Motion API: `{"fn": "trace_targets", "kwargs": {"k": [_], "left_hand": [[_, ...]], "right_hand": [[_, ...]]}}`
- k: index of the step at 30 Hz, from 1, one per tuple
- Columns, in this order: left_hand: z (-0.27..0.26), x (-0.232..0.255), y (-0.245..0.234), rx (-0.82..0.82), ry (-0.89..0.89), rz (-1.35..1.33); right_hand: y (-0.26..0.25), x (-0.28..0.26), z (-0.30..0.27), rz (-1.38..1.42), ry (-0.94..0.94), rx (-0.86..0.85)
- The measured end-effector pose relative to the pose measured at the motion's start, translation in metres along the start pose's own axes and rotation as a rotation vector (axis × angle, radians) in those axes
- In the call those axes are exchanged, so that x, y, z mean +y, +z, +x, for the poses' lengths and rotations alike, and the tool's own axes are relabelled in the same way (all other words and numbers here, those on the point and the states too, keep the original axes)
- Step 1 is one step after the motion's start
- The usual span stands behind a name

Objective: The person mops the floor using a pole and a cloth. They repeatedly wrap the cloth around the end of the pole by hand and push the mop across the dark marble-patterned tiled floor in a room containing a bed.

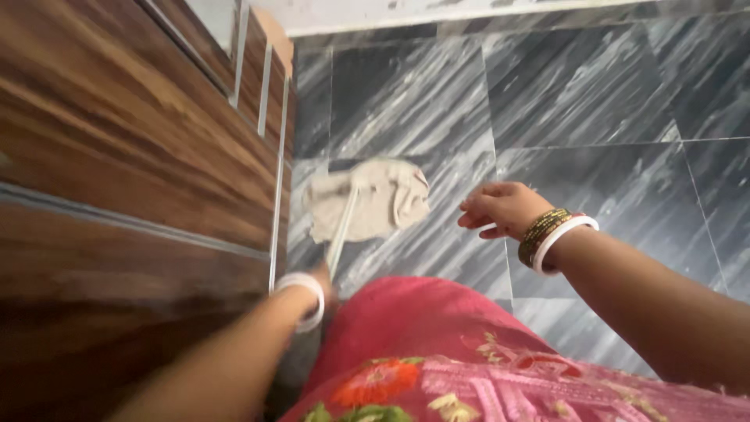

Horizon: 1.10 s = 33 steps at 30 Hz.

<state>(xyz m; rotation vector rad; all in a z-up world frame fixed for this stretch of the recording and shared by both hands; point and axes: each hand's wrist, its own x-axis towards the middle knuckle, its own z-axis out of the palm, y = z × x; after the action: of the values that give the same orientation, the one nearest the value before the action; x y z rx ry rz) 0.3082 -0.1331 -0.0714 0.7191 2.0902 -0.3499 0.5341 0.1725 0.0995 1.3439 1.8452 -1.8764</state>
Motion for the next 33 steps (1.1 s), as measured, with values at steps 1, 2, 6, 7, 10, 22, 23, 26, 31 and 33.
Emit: {"fn": "trace_targets", "kwargs": {"k": [1, 2, 6, 7, 10, 22, 23, 26, 31, 33], "left_hand": [[0.020, 0.003, -0.015, 0.031, -0.002, 0.012], [0.038, 0.007, -0.032, 0.049, 0.004, 0.026], [0.110, 0.034, -0.117, 0.081, 0.032, 0.094], [0.125, 0.041, -0.136, 0.086, 0.043, 0.121], [0.171, 0.061, -0.193, 0.099, 0.067, 0.169], [0.229, 0.086, -0.277, 0.060, 0.118, 0.245], [0.222, 0.086, -0.275, 0.052, 0.130, 0.248], [0.190, 0.088, -0.254, 0.013, 0.164, 0.248], [0.111, 0.104, -0.201, -0.089, 0.235, 0.205], [0.089, 0.118, -0.182, -0.157, 0.277, 0.135]], "right_hand": [[-0.002, 0.003, 0.003, 0.002, 0.019, -0.005], [-0.004, 0.005, 0.009, -0.012, 0.039, -0.021], [0.002, 0.009, 0.043, 0.004, 0.058, -0.033], [0.003, 0.008, 0.051, 0.005, 0.074, -0.033], [0.011, 0.002, 0.077, 0.025, 0.123, -0.008], [0.003, -0.030, 0.141, 0.029, 0.136, 0.011], [0.002, -0.032, 0.141, 0.030, 0.129, 0.016], [-0.002, -0.038, 0.135, 0.017, 0.110, 0.040], [0.000, -0.046, 0.110, -0.002, 0.177, 0.017], [0.009, -0.048, 0.092, -0.067, 0.279, -0.058]]}}
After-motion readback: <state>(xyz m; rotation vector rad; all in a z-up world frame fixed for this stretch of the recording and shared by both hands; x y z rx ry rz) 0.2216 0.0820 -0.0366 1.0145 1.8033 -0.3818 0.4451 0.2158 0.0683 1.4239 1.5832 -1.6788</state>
